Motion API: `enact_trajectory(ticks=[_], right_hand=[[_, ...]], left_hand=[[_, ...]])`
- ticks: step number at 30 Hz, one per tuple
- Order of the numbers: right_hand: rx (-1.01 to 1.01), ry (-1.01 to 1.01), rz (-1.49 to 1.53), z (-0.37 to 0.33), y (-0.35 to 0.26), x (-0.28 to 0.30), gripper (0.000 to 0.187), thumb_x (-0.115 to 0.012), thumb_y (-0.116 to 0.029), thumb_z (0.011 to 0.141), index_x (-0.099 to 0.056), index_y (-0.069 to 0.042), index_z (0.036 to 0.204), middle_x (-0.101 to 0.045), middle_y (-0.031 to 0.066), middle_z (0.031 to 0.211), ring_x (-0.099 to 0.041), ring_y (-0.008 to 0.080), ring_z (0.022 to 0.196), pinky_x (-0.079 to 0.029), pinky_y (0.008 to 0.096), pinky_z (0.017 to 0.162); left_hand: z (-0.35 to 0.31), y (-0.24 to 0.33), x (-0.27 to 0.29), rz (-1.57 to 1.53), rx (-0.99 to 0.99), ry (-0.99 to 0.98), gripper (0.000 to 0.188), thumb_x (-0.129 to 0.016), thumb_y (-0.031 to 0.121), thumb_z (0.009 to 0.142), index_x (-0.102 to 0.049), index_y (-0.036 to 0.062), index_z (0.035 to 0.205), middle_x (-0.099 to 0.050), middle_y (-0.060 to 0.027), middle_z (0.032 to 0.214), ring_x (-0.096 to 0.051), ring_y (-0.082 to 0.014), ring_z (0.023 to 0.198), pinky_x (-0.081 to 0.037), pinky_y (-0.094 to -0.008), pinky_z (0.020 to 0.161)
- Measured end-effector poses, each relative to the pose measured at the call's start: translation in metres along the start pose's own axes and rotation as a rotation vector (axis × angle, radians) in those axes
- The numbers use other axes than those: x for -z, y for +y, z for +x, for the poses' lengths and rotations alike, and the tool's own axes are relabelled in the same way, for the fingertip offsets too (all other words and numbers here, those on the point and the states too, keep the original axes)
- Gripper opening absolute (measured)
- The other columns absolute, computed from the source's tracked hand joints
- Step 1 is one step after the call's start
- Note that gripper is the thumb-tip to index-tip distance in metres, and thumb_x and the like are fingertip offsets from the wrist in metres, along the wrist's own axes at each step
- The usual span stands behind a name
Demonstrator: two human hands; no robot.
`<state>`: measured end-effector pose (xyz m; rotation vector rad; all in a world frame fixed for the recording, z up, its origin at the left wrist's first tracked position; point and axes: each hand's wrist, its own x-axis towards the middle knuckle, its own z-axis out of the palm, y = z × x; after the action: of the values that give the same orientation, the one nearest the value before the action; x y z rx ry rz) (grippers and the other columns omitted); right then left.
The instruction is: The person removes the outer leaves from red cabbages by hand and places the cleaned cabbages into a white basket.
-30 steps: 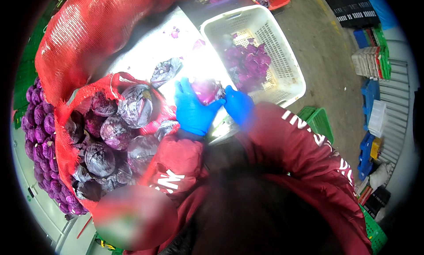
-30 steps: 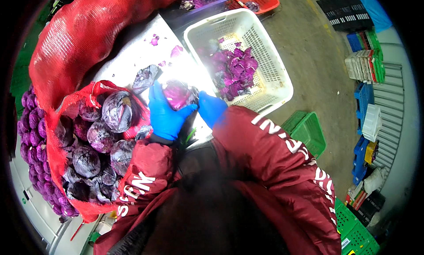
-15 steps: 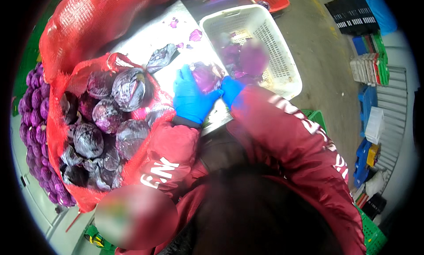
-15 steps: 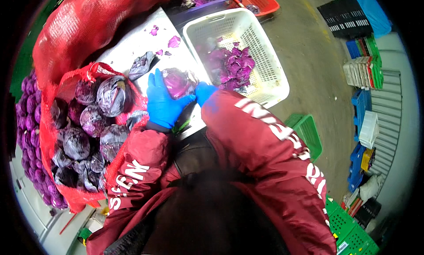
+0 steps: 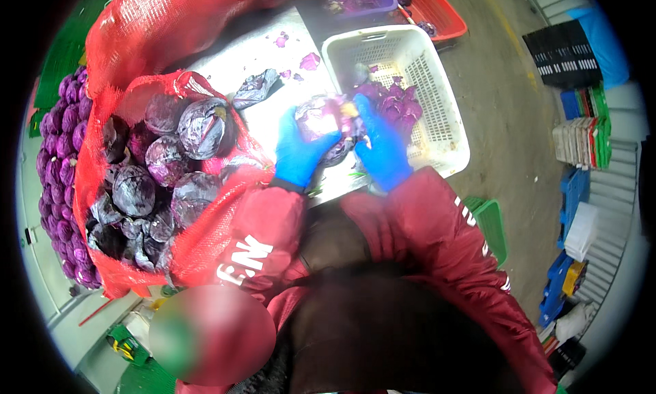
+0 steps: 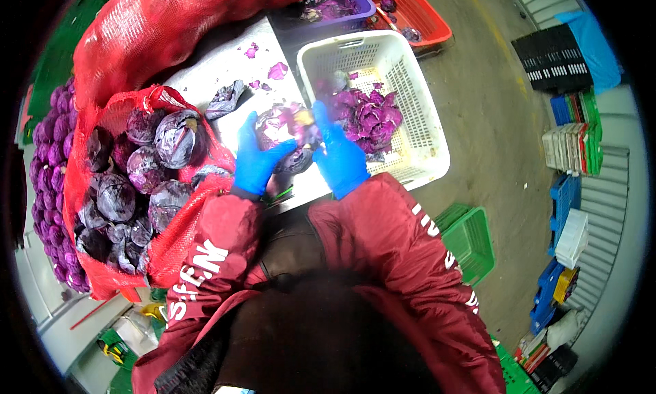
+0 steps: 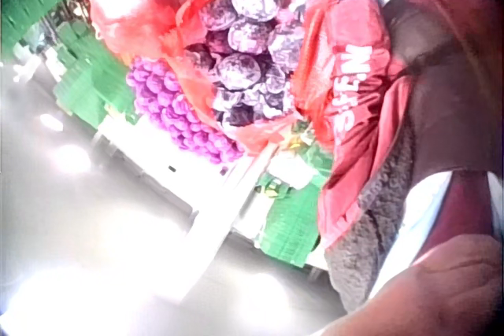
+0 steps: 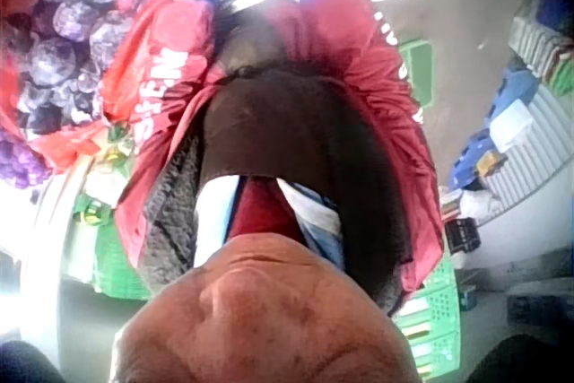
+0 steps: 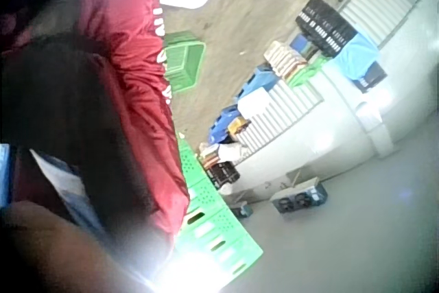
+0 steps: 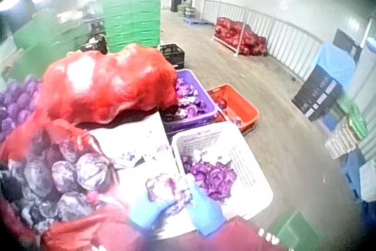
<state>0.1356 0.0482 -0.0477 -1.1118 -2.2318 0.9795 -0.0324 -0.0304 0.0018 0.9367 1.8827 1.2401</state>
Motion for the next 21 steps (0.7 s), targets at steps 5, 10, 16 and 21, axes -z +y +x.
enact_trajectory(ticks=[5,10,16,21], right_hand=[[-0.794,-0.200,0.695,0.032,0.054,0.005,0.051,-0.049,-0.042,0.086,-0.043,-0.020,0.131,-0.057,0.0094,0.073,-0.052,0.0261,0.056,-0.040,0.0410,0.050],[-0.982,-0.007,0.578,0.053,0.096,0.055,0.049,-0.058,-0.038,0.085,-0.050,-0.014,0.126,-0.061,0.0094,0.081,-0.057,0.0222,0.065,-0.046,0.0340,0.056],[0.234,-0.044,-0.159,0.053,0.000,0.032,0.049,-0.056,-0.031,0.089,-0.044,-0.008,0.131,-0.056,0.0175,0.117,-0.063,0.0289,0.085,-0.050,0.0413,0.070],[0.103,-0.171,-0.144,0.047,-0.037,0.001,0.048,-0.053,-0.032,0.090,-0.042,-0.006,0.130,-0.051,0.0212,0.123,-0.060,0.0384,0.091,-0.049,0.0461,0.072]], left_hand=[[0.011,-0.020,-0.005,-0.063,0.028,0.033,0.097,-0.083,0.013,0.060,-0.027,-0.0009,0.138,-0.042,-0.0178,0.129,-0.046,-0.0272,0.118,-0.041,-0.0356,0.099],[-0.009,-0.046,0.021,-0.516,0.134,-0.081,0.093,-0.081,0.005,0.058,-0.031,0.0022,0.137,-0.043,-0.0144,0.130,-0.046,-0.0255,0.119,-0.040,-0.0349,0.100],[0.007,-0.028,0.019,-0.317,-0.012,-0.146,0.094,-0.080,0.006,0.059,-0.030,0.0026,0.138,-0.038,-0.0146,0.135,-0.038,-0.0253,0.125,-0.032,-0.0355,0.106],[0.006,0.010,-0.003,0.048,-0.014,-0.027,0.103,-0.084,0.025,0.059,-0.024,-0.0058,0.137,-0.037,-0.0213,0.135,-0.039,-0.0312,0.125,-0.033,-0.0376,0.104]])
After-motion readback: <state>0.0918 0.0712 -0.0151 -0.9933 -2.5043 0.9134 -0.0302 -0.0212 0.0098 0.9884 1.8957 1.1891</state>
